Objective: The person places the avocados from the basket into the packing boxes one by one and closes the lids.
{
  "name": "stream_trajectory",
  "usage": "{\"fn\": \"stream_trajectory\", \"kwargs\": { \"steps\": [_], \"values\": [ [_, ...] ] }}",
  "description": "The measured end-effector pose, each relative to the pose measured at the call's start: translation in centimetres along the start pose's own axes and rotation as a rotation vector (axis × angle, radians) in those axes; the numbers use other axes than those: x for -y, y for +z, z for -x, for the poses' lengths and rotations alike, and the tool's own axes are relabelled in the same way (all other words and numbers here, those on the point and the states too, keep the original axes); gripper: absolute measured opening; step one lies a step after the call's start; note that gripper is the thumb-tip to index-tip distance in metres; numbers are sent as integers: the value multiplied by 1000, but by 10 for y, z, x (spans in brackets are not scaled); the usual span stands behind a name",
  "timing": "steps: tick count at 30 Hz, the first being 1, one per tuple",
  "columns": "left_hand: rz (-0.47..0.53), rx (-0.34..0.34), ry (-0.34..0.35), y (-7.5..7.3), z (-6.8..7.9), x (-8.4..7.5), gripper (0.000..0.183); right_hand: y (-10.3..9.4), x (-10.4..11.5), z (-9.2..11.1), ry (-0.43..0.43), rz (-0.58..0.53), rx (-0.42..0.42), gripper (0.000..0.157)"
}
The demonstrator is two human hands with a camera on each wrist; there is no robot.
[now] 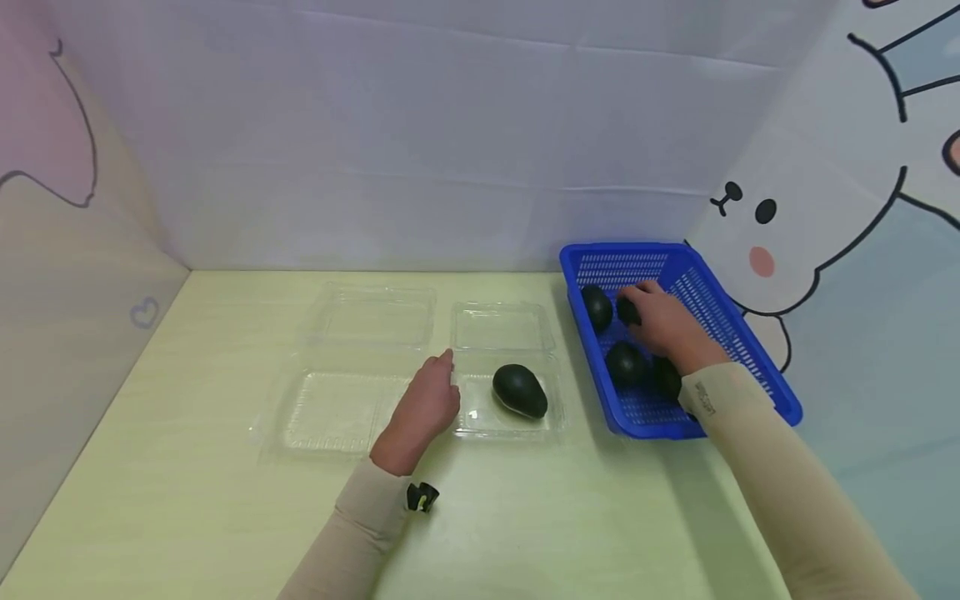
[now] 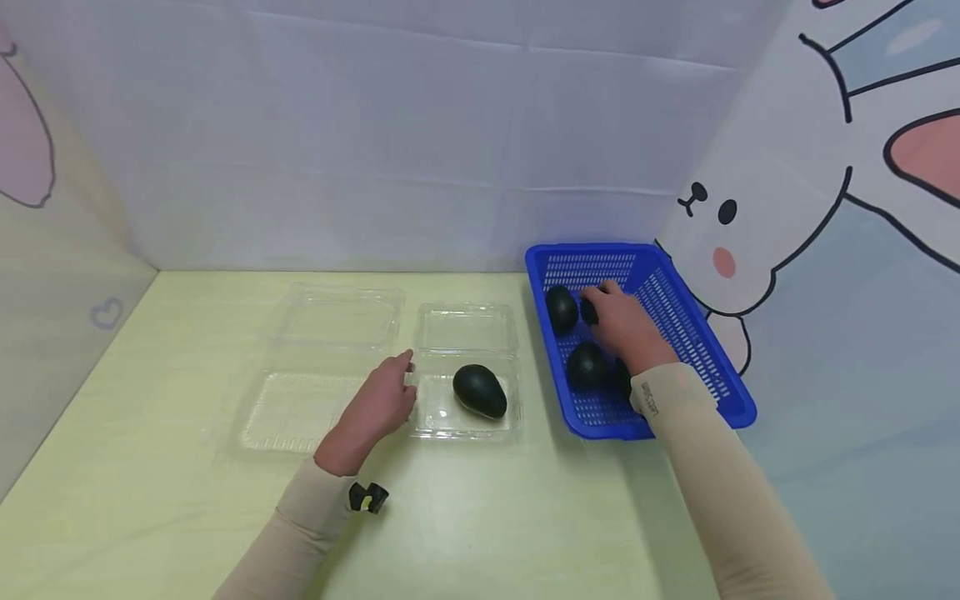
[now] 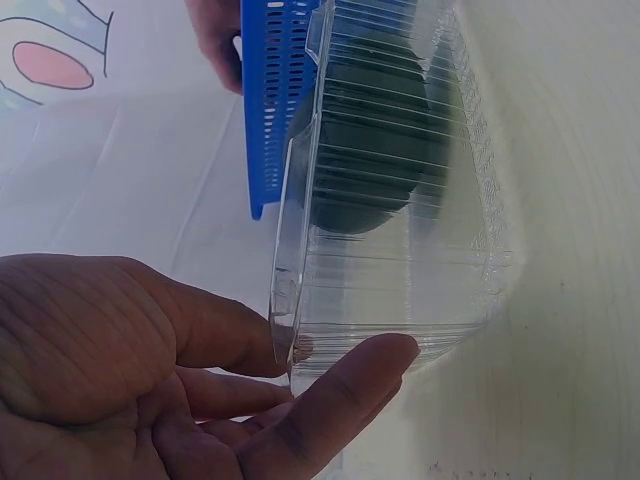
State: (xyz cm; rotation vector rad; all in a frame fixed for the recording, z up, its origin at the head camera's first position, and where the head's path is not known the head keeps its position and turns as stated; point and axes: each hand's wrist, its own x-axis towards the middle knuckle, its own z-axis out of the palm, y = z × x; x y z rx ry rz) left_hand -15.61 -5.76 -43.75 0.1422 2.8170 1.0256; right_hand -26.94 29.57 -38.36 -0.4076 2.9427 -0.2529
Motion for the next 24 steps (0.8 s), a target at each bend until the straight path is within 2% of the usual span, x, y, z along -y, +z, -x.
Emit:
{"fn": "stream_trajectory", "kwargs": {
  "steps": [6,18,24],
  "values": [
    [4,-5,10,1,-1,2,55,-12,10,5,-18,-14,-61,56],
    [27,7,9,1,-3,5,55,-27,39,23,-59,-40,-104,58],
    [21,16,2,0,-3,5,55,-28,61,36,-150,-42,-166,58]
  ]
}}
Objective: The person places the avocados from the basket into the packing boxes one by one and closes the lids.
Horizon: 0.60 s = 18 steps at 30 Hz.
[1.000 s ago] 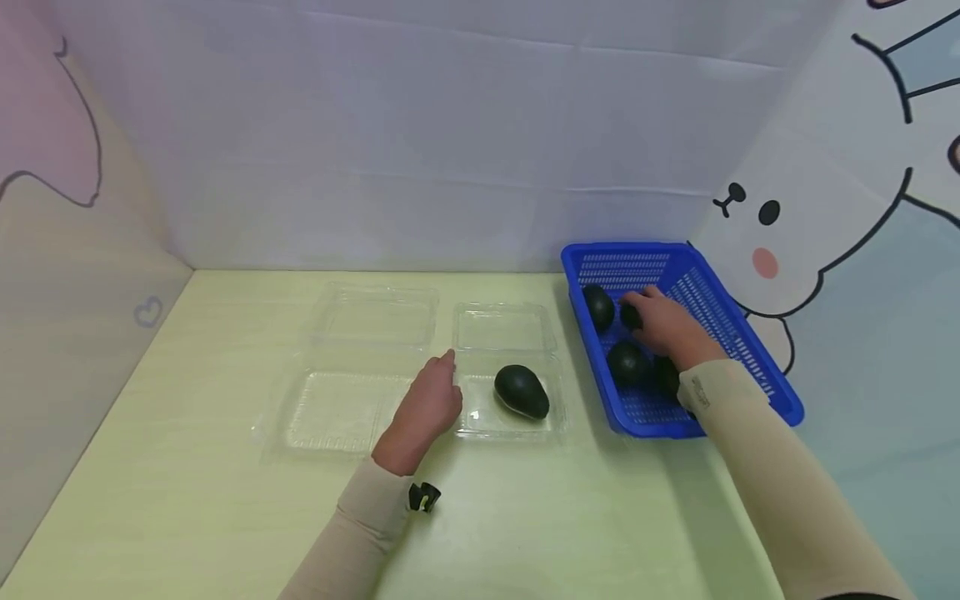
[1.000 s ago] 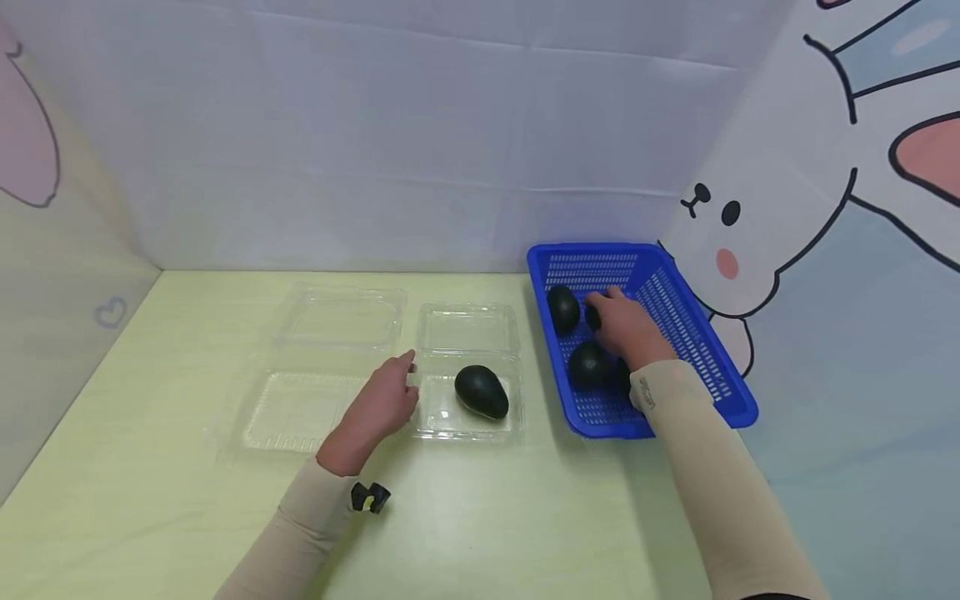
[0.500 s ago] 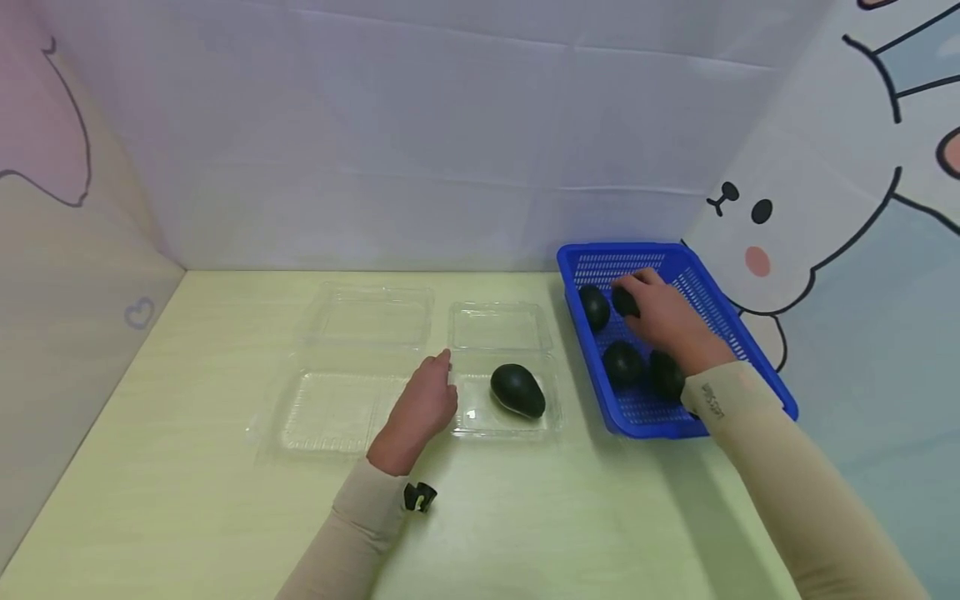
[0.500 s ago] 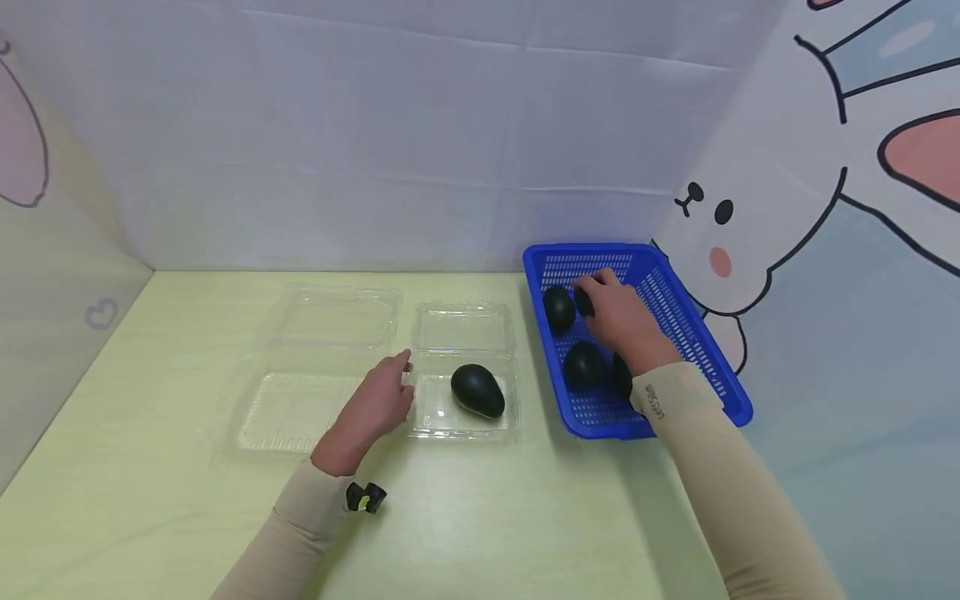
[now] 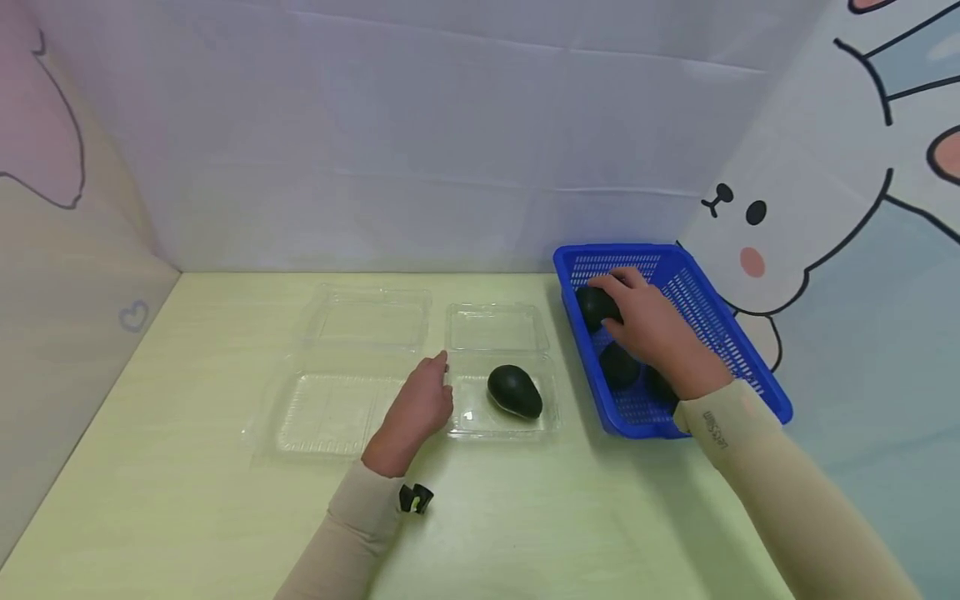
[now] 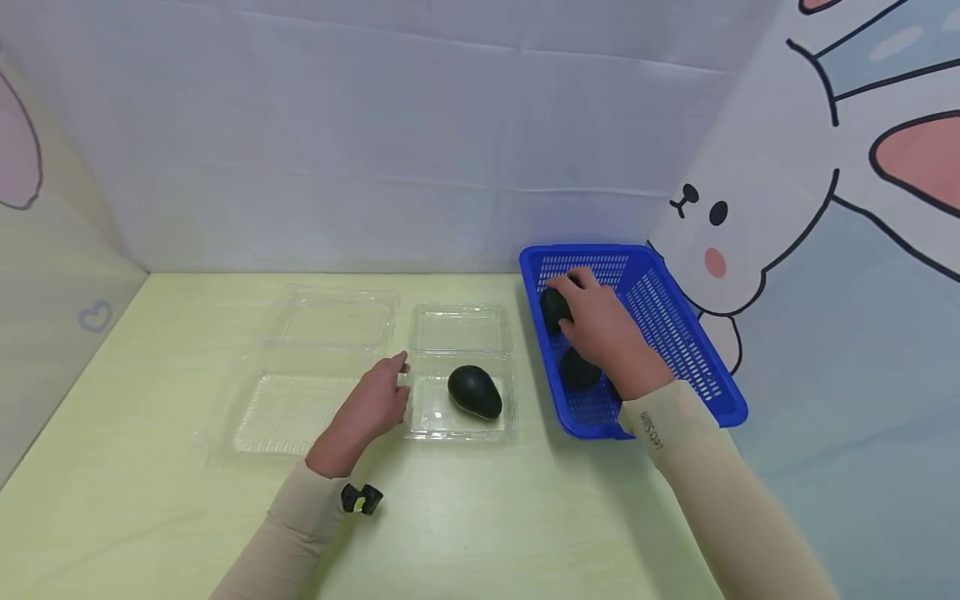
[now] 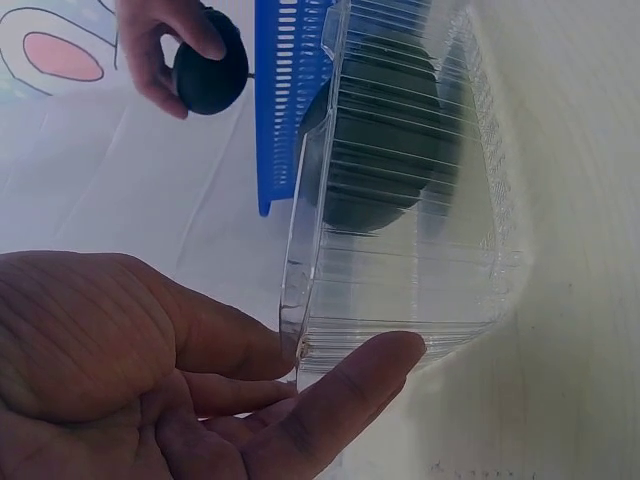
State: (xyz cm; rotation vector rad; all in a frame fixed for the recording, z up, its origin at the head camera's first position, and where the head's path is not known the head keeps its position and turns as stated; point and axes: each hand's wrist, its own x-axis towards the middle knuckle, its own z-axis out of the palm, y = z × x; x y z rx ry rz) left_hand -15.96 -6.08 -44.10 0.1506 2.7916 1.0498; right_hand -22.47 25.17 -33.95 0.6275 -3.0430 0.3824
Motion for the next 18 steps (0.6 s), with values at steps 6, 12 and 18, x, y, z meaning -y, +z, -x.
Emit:
{"fn": "stream_trajectory", "kwargs": {
  "steps": [6,12,18],
  "values": [
    [3,2,4,-1,0,2,55,1,27,8,-14,-48,-30,59],
    [28,5,2,-3,1,2,55,2,59,17,-39,-111,-43,60],
    [52,11,-12,-4,0,5,55,17,85,24,-105,-141,-74,60]
  ]
}}
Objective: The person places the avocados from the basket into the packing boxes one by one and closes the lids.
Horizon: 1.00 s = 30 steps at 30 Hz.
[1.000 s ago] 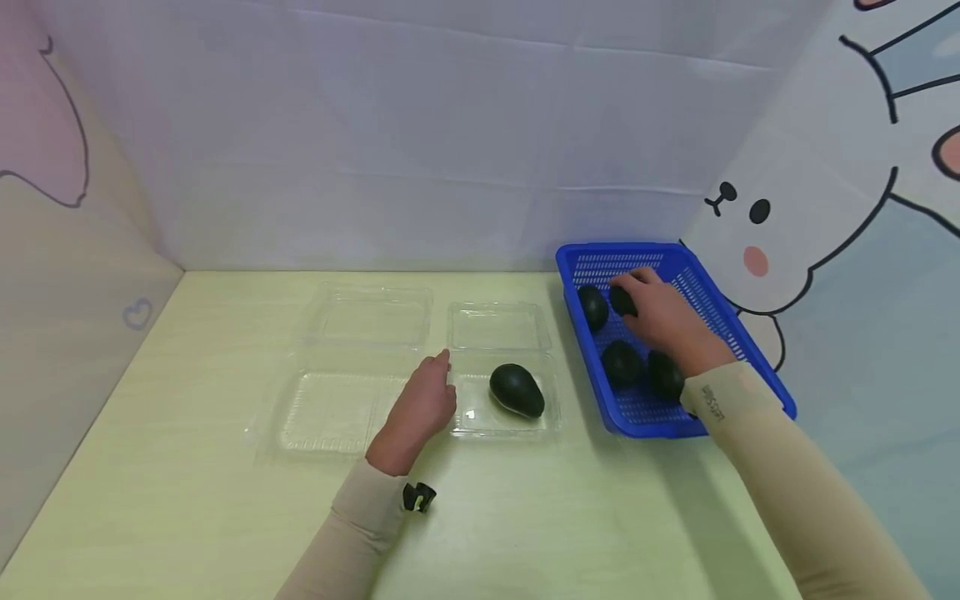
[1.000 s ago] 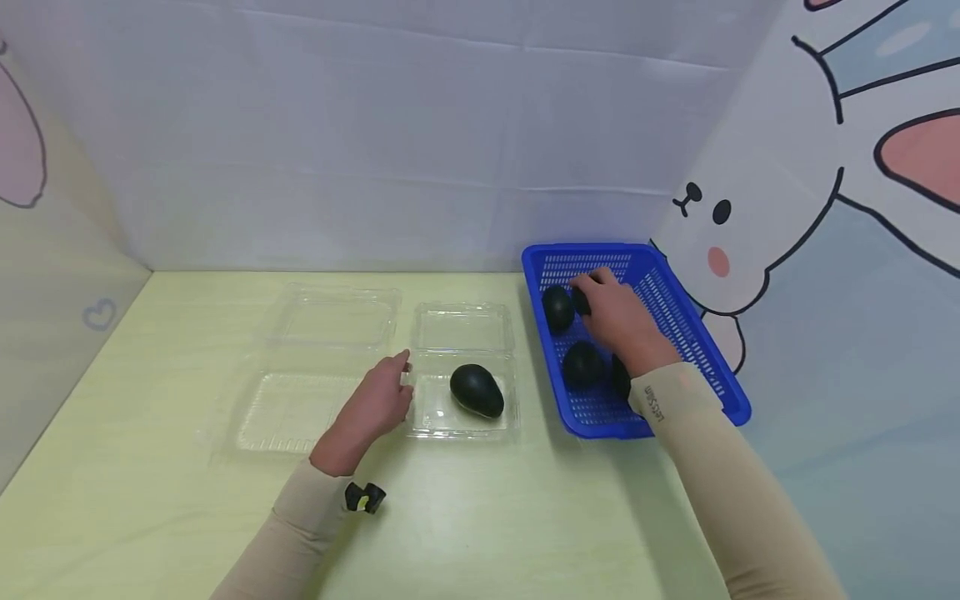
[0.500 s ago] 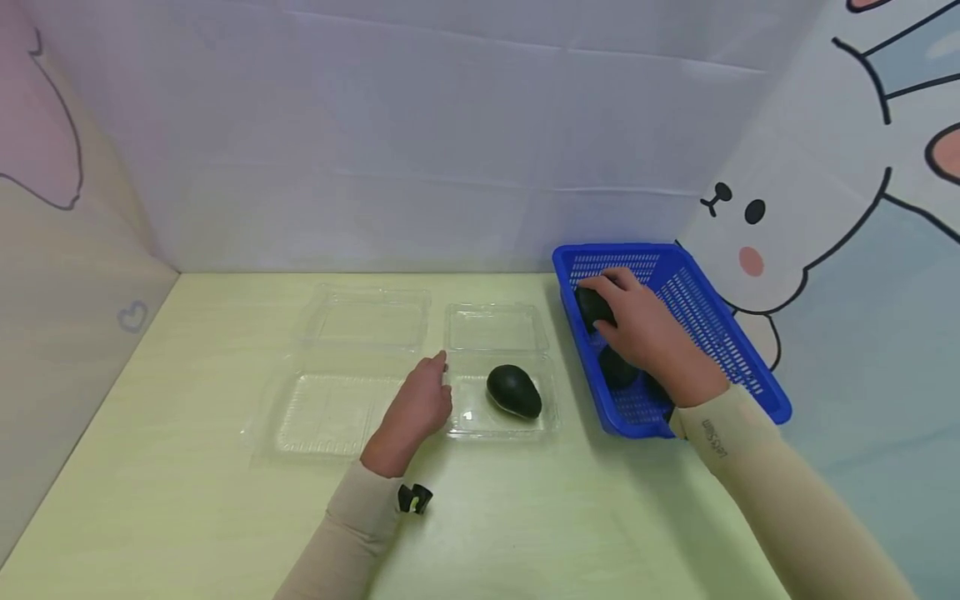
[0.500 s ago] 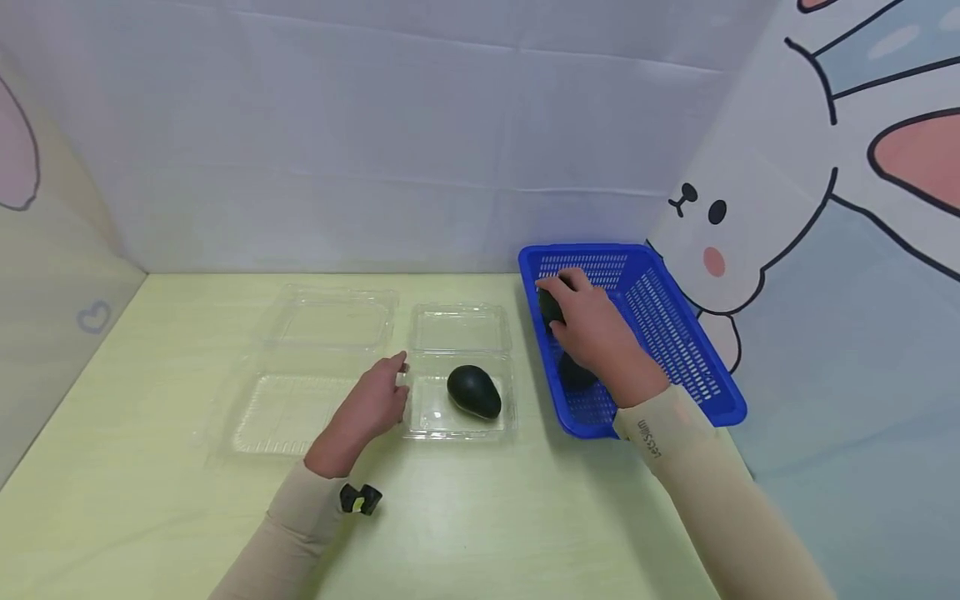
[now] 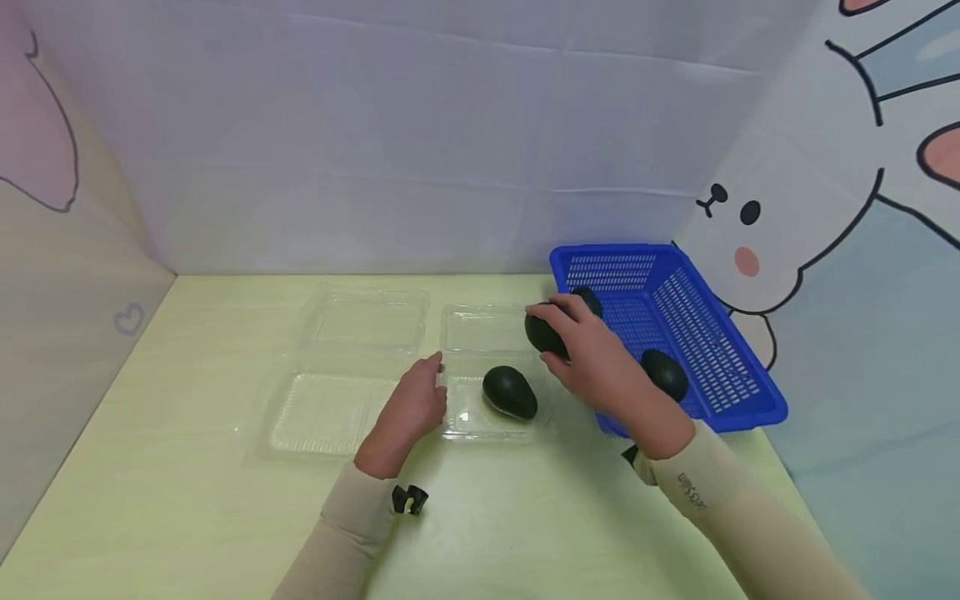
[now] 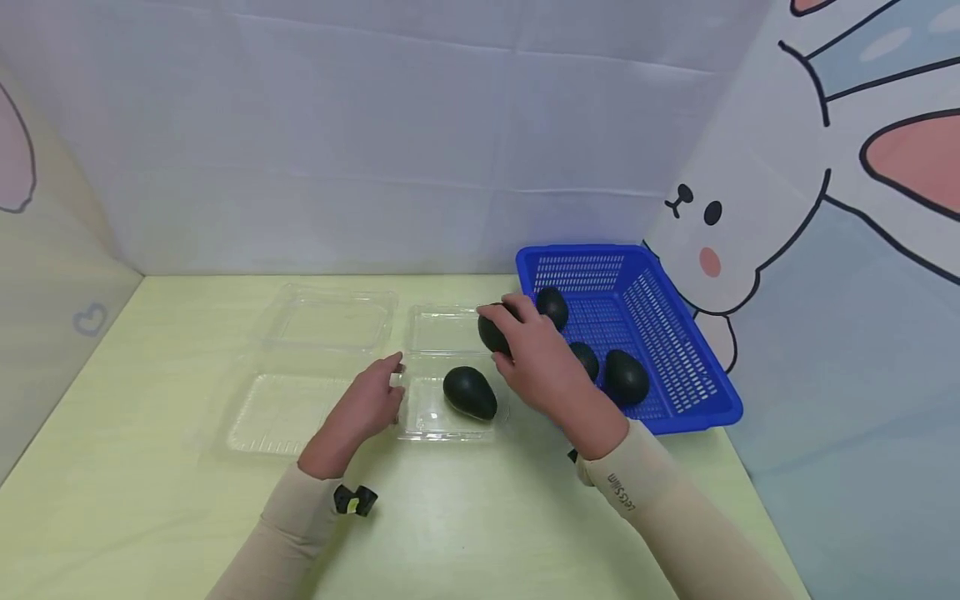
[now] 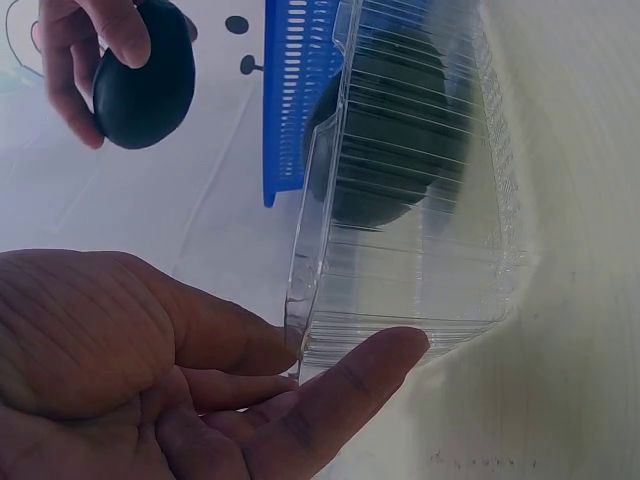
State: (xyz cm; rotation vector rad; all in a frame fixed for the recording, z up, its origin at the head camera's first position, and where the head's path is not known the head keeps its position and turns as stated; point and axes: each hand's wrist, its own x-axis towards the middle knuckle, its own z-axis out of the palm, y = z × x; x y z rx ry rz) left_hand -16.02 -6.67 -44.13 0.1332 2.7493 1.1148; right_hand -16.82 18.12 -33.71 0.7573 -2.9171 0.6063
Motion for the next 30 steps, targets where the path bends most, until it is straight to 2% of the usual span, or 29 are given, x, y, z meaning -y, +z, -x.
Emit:
{"fn": "stream_trajectory", "kwargs": {
  "steps": [8,13,16,21,30],
  "values": [
    [7,-5,-13,-1,1,0,54,38,28,8,-25,-29,9,61],
    [8,-13,-17,-1,2,0,55,64,40,12,-33,-62,59,60],
    [6,-16,-8,-1,1,0,54,78,42,15,-40,-76,79,59],
    [-3,-20,8,0,1,1,54,95,42,20,-59,-66,56,58],
    [-15,-25,8,-1,0,0,54,107,38,22,-71,36,16,56]
  ]
}}
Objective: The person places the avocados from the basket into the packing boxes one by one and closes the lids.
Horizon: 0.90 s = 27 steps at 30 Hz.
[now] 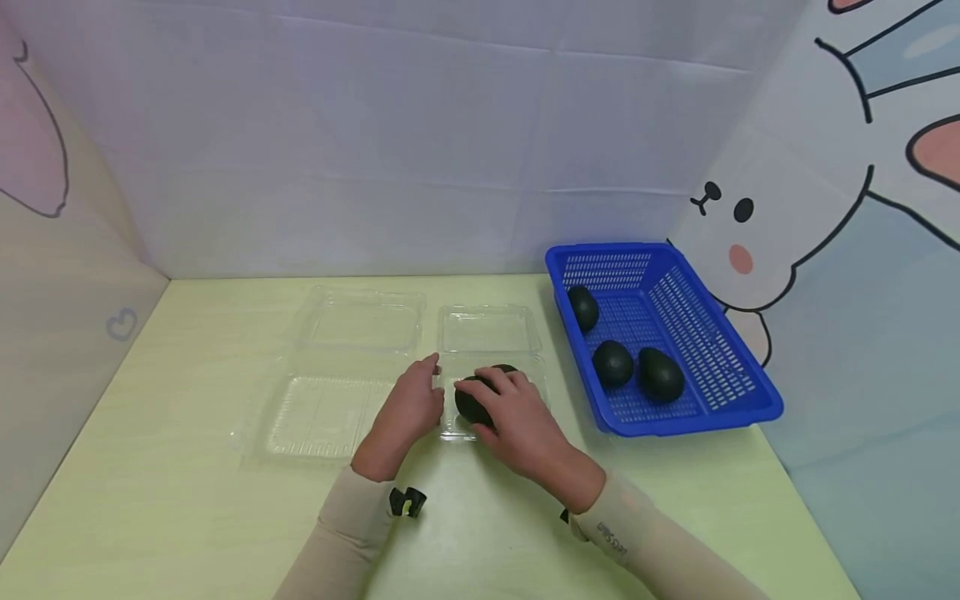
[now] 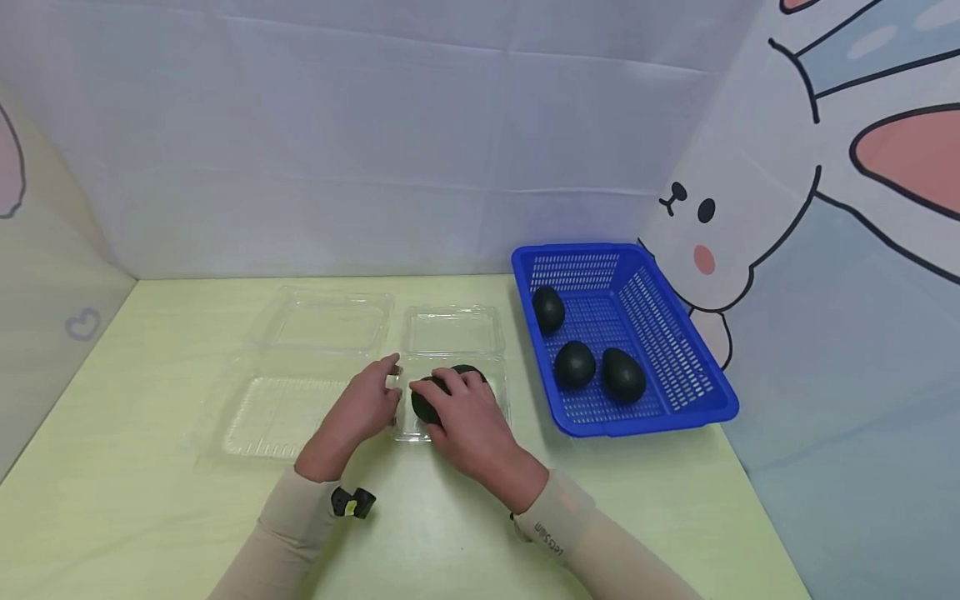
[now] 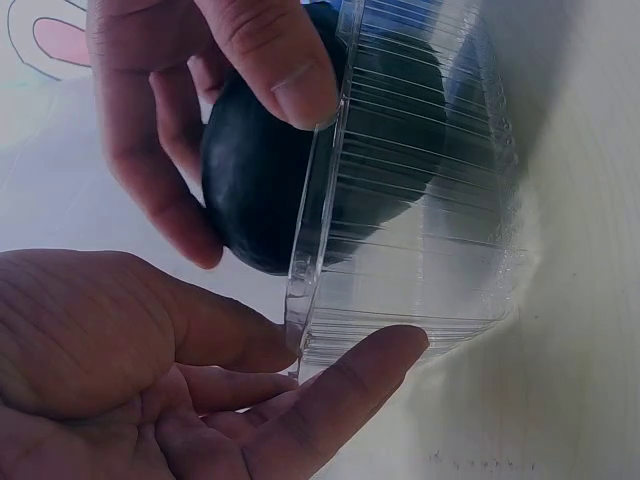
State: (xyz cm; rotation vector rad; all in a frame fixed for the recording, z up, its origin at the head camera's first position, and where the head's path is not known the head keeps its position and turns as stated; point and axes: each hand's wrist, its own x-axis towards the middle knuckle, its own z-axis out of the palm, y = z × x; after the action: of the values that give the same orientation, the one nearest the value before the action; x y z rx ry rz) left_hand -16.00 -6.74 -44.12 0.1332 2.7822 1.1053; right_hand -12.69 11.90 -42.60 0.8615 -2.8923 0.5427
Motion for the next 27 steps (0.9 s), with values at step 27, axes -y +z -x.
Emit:
{"fn": "stream_trajectory", "kwargs": {
  "steps": [27],
  "values": [
    [11,0,-9,0,0,-1,54,18,-3,4,-36,42,34,50]
  ]
}}
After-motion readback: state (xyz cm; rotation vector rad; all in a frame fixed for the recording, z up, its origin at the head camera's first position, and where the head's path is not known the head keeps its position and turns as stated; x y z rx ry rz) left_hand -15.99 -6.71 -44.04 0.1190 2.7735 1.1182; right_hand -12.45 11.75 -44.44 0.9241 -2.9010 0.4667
